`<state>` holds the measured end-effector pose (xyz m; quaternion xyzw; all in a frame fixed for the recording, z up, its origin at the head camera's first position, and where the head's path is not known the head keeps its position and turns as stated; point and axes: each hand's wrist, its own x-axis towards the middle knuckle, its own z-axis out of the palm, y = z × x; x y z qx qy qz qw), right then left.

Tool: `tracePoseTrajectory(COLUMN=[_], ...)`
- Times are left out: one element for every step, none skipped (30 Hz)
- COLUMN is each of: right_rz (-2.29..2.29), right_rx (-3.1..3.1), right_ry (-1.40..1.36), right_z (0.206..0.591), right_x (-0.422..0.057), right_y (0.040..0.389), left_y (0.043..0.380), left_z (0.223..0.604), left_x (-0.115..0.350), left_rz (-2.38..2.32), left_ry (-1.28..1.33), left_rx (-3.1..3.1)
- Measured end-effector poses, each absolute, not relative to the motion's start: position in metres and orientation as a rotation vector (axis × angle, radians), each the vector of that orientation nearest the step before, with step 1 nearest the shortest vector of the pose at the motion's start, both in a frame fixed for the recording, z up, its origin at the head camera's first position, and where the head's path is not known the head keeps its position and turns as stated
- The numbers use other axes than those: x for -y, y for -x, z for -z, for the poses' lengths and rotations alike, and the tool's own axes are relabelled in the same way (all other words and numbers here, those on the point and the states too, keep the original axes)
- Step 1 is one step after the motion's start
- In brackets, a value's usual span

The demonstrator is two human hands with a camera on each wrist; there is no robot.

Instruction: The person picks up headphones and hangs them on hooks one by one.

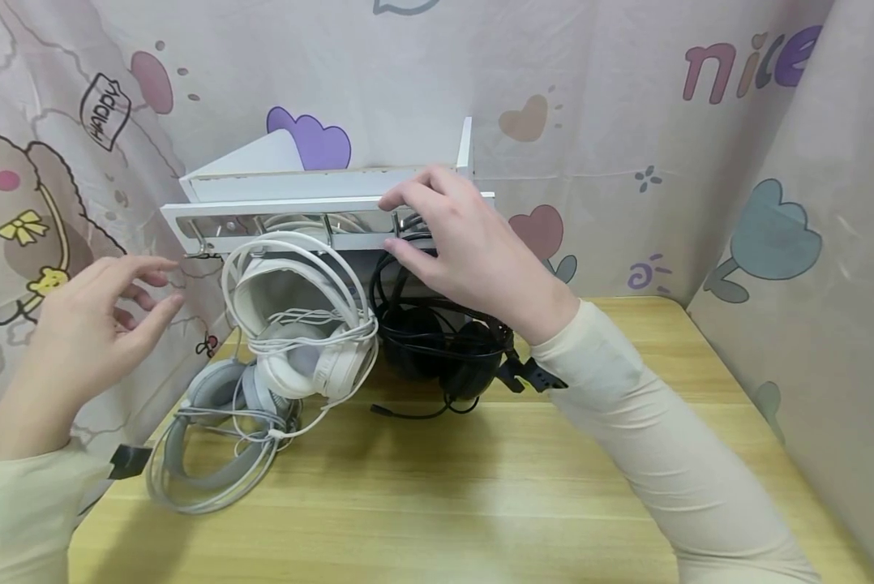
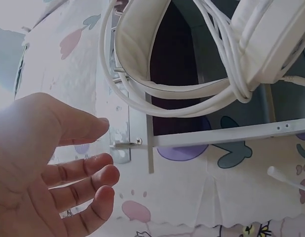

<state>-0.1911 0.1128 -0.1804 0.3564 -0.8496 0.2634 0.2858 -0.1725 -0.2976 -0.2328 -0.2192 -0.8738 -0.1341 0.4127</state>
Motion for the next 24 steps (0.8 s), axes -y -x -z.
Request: tracePoseTrajectory(right_rz=[-0.697, -0.688, -0.679, -0.667, -0.655, -0.641, -0.626, -0.610, -0.593, -0.577, -0.560, -0.541, -0.524, -0.507, -0.495, -0.486, -0.479, -0.475, -0.473, -0.470, -0.468, -0.466, -0.461, -0.454], right_rx=[2.275, 2.278, 2.280, 2.280, 2.278, 2.272, 2.265, 2.256, 2.245, 2.234, 2.221, 2.211, 2.202, 2.195, 2.191, 2.189, 2.190, 2.192, 2.195, 2.200, 2.205, 2.210, 2.215, 2.221], right_ry=[-0.947, -0.941, -0.936, -0.931, -0.926, -0.923, -0.920, -0.918, -0.916, -0.915, -0.914, -0.912, -0.907, -0.902, -0.895, -0.888, -0.881, -0.875, -0.871, -0.867, -0.864, -0.864, -0.861, -0.858], right_z=[0.180, 0.181, 0.181, 0.181, 0.181, 0.181, 0.181, 0.181, 0.182, 0.182, 0.182, 0.181, 0.181, 0.181, 0.181, 0.181, 0.180, 0.180, 0.179, 0.179, 0.178, 0.178, 0.177, 0.176], right_x=[-0.114, -0.114, -0.115, -0.115, -0.116, -0.117, -0.117, -0.118, -0.118, -0.119, -0.120, -0.120, -0.121, -0.121, -0.122, -0.122, -0.123, -0.123, -0.123, -0.123, -0.123, -0.123, -0.122, -0.122], right_y=[0.191, 0.192, 0.192, 0.192, 0.192, 0.192, 0.193, 0.193, 0.193, 0.194, 0.194, 0.194, 0.194, 0.194, 0.195, 0.195, 0.195, 0.195, 0.196, 0.196, 0.196, 0.197, 0.197, 0.198], left_y=[0.172, 0.171, 0.170, 0.169, 0.168, 0.167, 0.167, 0.166, 0.166, 0.166, 0.165, 0.165, 0.165, 0.165, 0.165, 0.164, 0.164, 0.165, 0.165, 0.166, 0.166, 0.167, 0.167, 0.167], left_z=[0.235, 0.237, 0.239, 0.241, 0.243, 0.245, 0.248, 0.250, 0.252, 0.254, 0.256, 0.258, 0.260, 0.261, 0.263, 0.264, 0.266, 0.267, 0.269, 0.271, 0.273, 0.275, 0.278, 0.281], left_x=[0.299, 0.301, 0.303, 0.305, 0.307, 0.308, 0.309, 0.311, 0.312, 0.313, 0.314, 0.315, 0.317, 0.318, 0.320, 0.322, 0.324, 0.326, 0.329, 0.330, 0.332, 0.334, 0.336, 0.338], left_rz=[0.344, 0.355, 0.362, 0.369, 0.374, 0.377, 0.376, 0.377, 0.374, 0.373, 0.369, 0.369, 0.367, 0.372, 0.375, 0.381, 0.381, 0.384, 0.391, 0.394, 0.400, 0.408, 0.418, 0.428], left_ry=[0.548, 0.543, 0.538, 0.530, 0.521, 0.511, 0.503, 0.494, 0.485, 0.478, 0.469, 0.461, 0.454, 0.450, 0.443, 0.434, 0.423, 0.411, 0.401, 0.383, 0.367, 0.355, 0.341, 0.320], left_rx=[2.201, 2.207, 2.214, 2.220, 2.228, 2.237, 2.247, 2.259, 2.272, 2.283, 2.296, 2.308, 2.318, 2.327, 2.338, 2.348, 2.360, 2.372, 2.388, 2.409, 2.432, 2.451, 2.474, 2.501])
